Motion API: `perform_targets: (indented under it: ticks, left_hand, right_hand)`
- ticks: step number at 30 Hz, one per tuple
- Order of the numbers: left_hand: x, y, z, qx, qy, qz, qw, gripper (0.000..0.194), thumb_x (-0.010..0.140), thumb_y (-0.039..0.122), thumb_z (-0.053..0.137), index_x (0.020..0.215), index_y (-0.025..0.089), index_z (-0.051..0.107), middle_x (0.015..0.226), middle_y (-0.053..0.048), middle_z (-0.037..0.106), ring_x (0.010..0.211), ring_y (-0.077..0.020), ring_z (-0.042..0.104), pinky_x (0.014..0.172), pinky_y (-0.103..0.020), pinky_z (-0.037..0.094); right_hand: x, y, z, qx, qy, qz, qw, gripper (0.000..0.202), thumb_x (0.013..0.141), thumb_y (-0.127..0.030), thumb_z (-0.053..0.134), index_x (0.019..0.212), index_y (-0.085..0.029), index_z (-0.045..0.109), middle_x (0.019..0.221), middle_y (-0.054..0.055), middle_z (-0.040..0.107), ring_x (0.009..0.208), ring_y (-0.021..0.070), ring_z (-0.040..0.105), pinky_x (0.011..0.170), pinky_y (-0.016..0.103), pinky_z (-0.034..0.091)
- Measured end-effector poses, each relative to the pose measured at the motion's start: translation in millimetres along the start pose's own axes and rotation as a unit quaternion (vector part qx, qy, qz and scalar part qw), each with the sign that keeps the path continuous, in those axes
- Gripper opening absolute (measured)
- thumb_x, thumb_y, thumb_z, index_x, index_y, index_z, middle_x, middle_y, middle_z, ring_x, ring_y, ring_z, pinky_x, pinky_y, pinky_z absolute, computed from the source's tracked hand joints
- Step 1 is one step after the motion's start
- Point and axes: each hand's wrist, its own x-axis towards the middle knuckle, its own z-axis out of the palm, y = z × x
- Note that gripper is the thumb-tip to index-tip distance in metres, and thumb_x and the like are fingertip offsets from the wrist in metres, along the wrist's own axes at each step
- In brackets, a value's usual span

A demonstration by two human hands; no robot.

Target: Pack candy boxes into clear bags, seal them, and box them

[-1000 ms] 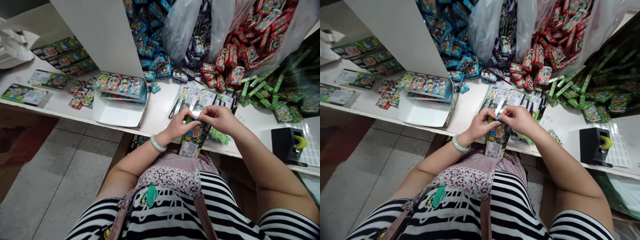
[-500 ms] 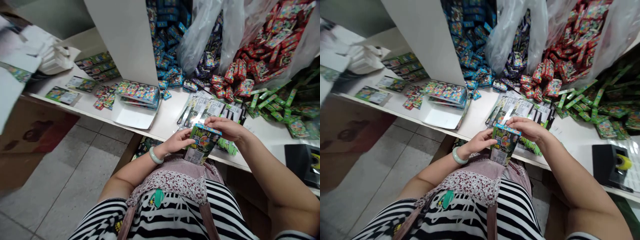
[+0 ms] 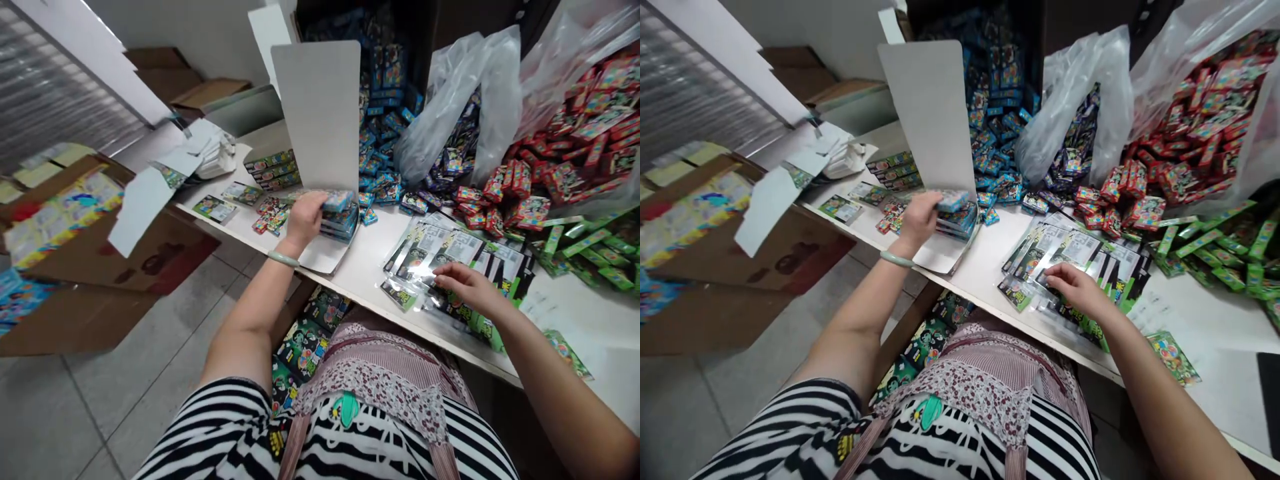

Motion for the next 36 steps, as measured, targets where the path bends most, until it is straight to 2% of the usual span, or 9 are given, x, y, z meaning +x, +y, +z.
perform_targets:
  ticks: [4, 6, 8, 11, 15, 21, 28, 32, 36]
  left_hand:
    - [-23.2, 13.4, 20.4, 0.013, -0.067, -0.034, 0.997, 0.053, 0.083, 0.017, 0.045, 0.134, 0.013, 0.056, 0.146, -0.017, 0.055, 0.145, -0.0317, 0.042, 0.122, -0.059, 0.024]
    - [-30.5, 36.2, 30.0, -0.006, -0.04, -0.049, 0.998, 0.053, 0.087, 0.02, 0.046, 0.139, 0.015, 0.051, 0.15, -0.017, 0.05, 0.147, -0.0309, 0.036, 0.123, -0.058, 0.023]
    - [-31.6, 69.6, 46.2, -0.064, -0.04, -0.038, 0.996, 0.049, 0.092, 0.027, 0.047, 0.14, 0.016, 0.048, 0.145, -0.016, 0.053, 0.141, -0.0285, 0.044, 0.121, -0.051, 0.03]
    - [-23.5, 128.0, 79.5, -0.136, -0.167, -0.019, 0.976, 0.052, 0.093, 0.039, 0.054, 0.137, 0.013, 0.046, 0.134, -0.018, 0.058, 0.129, -0.0284, 0.052, 0.113, -0.044, 0.04]
    - [-10.4, 179.8, 113.1, -0.08, -0.309, -0.065, 0.945, 0.073, 0.08, 0.058, 0.07, 0.131, 0.011, 0.048, 0.131, -0.019, 0.054, 0.125, -0.0354, 0.049, 0.107, -0.047, 0.042]
    - [-10.8, 182.6, 116.6, -0.068, -0.373, -0.091, 0.921, 0.091, 0.07, 0.059, 0.078, 0.14, 0.014, 0.04, 0.147, -0.02, 0.039, 0.139, -0.0387, 0.036, 0.115, -0.048, 0.032]
    - [-14.2, 182.5, 117.1, -0.084, -0.371, -0.1, 0.919, 0.096, 0.065, 0.058, 0.082, 0.141, 0.016, 0.041, 0.148, -0.019, 0.037, 0.142, -0.0383, 0.033, 0.117, -0.048, 0.029]
    - [-13.8, 182.4, 118.3, -0.091, -0.363, -0.107, 0.921, 0.096, 0.065, 0.059, 0.082, 0.142, 0.016, 0.042, 0.15, -0.019, 0.037, 0.143, -0.0383, 0.033, 0.118, -0.048, 0.029]
    - [-16.0, 180.5, 111.0, -0.096, -0.358, -0.105, 0.923, 0.097, 0.066, 0.054, 0.082, 0.143, 0.014, 0.04, 0.152, -0.022, 0.036, 0.142, -0.0405, 0.034, 0.116, -0.051, 0.031]
  right_hand:
    - [4.2, 7.8, -12.4, -0.019, 0.006, -0.034, 0.999, 0.042, 0.071, -0.06, 0.071, 0.093, -0.024, 0.069, 0.086, 0.004, 0.069, 0.071, 0.0199, 0.063, 0.053, 0.032, 0.054]
    - [16.2, 8.4, -22.6, -0.069, 0.048, -0.073, 0.994, 0.035, 0.077, -0.055, 0.068, 0.092, -0.023, 0.069, 0.089, 0.006, 0.072, 0.079, 0.0226, 0.067, 0.068, 0.037, 0.057]
    - [36.4, 4.0, -29.4, -0.162, 0.114, -0.114, 0.974, 0.027, 0.083, -0.045, 0.063, 0.096, -0.022, 0.07, 0.096, 0.008, 0.074, 0.088, 0.0249, 0.068, 0.083, 0.042, 0.056]
    - [74.1, -10.3, -29.3, -0.321, 0.175, -0.145, 0.919, 0.033, 0.089, -0.03, 0.058, 0.117, -0.016, 0.067, 0.121, 0.015, 0.07, 0.115, 0.03, 0.063, 0.102, 0.046, 0.047]
    - [108.9, -28.3, -15.7, -0.501, 0.109, -0.088, 0.854, 0.072, 0.086, -0.04, 0.068, 0.144, -0.004, 0.045, 0.143, 0.024, 0.054, 0.133, 0.0352, 0.049, 0.112, 0.044, 0.037]
    - [117.2, -33.9, -0.8, -0.559, 0.057, -0.058, 0.825, 0.094, 0.073, -0.052, 0.081, 0.145, -0.004, 0.043, 0.143, 0.025, 0.049, 0.13, 0.0398, 0.046, 0.108, 0.047, 0.04]
    - [130.5, -47.5, -0.7, -0.565, 0.023, -0.036, 0.824, 0.078, 0.065, -0.045, 0.088, 0.127, -0.008, 0.06, 0.137, 0.024, 0.055, 0.13, 0.0381, 0.049, 0.108, 0.048, 0.041]
    - [139.1, -50.2, -3.9, -0.539, 0.048, -0.036, 0.84, 0.068, 0.07, -0.043, 0.086, 0.125, -0.011, 0.063, 0.133, 0.021, 0.059, 0.127, 0.036, 0.054, 0.105, 0.046, 0.044]
    - [127.3, -45.2, -25.2, -0.499, 0.076, -0.066, 0.86, 0.054, 0.088, -0.043, 0.069, 0.133, -0.015, 0.059, 0.131, 0.015, 0.063, 0.119, 0.0263, 0.061, 0.1, 0.036, 0.048]
